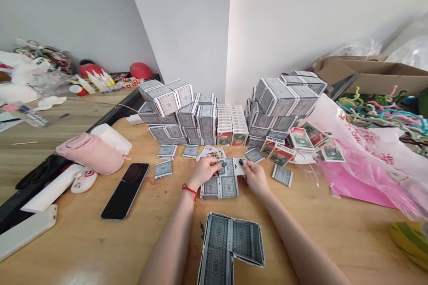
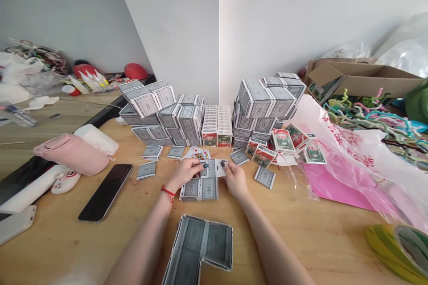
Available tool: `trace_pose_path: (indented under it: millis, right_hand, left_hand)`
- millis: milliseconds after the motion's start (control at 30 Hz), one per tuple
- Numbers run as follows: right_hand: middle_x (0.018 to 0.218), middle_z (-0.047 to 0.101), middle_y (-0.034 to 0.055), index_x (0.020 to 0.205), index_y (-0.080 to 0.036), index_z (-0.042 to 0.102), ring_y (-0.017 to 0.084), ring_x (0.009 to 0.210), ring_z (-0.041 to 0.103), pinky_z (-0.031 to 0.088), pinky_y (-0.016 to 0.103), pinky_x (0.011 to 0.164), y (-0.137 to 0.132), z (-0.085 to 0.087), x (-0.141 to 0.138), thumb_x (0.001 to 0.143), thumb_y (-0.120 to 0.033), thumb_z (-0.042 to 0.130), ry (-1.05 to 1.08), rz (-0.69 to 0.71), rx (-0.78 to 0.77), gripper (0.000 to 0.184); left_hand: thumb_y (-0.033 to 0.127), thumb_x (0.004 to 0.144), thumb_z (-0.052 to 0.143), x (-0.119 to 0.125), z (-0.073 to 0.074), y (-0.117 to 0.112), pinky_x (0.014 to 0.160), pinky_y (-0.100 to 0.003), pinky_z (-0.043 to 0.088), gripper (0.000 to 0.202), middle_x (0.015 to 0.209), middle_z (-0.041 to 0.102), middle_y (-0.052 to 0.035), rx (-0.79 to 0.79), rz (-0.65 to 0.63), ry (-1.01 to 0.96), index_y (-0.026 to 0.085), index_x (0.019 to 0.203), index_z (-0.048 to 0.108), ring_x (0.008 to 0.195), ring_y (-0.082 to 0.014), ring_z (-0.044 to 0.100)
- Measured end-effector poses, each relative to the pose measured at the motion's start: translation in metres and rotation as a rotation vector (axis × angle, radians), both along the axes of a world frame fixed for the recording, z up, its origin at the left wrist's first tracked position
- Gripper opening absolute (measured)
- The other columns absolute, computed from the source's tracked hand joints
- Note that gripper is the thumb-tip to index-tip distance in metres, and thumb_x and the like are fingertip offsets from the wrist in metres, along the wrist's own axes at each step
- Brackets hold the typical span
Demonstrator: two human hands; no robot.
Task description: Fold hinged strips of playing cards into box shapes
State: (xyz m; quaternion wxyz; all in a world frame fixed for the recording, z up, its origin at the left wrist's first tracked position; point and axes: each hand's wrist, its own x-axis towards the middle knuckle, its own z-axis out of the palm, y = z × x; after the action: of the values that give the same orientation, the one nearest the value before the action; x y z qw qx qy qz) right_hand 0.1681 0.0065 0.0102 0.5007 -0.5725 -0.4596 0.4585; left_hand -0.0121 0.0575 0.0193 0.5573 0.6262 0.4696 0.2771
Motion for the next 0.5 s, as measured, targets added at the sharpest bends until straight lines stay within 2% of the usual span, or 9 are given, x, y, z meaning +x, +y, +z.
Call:
trace_pose_path:
  millis: [267, 500]
  right_hand:
    - [0.039, 0.035, -0.0069, 0.054, -0.02, 0.042, 0.008, 0.035, 0.03, 0.021, 0.021, 0.035, 0.001, 0.004, 0.002, 0.067, -0.064, 0.053, 0.057, 0.002, -0.026, 0.047]
    - [0.039, 0.035, -0.0082, 0.056, -0.019, 0.045, 0.006, 0.035, 0.027, 0.017, 0.021, 0.037, 0.006, -0.005, 0.011, 0.064, -0.059, 0.061, 0.219, -0.018, -0.065, 0.043]
  left_hand:
    - [0.047, 0.064, 0.064, 0.005, 0.002, -0.002, 0.048, -0.022, 0.042, 0.039, 0.054, 0.043, 0.0042, -0.06, 0.027, -0.063, 0.015, 0.054, 0.047, 0.048, -0.0082, 0.048]
    - [0.047, 0.066, 0.064, 0.007, 0.003, -0.001, 0.051, -0.023, 0.045, 0.036, 0.055, 0.048, 0.0029, -0.096, -0.007, -0.134, 0.014, 0.057, 0.051, 0.052, -0.0093, 0.051]
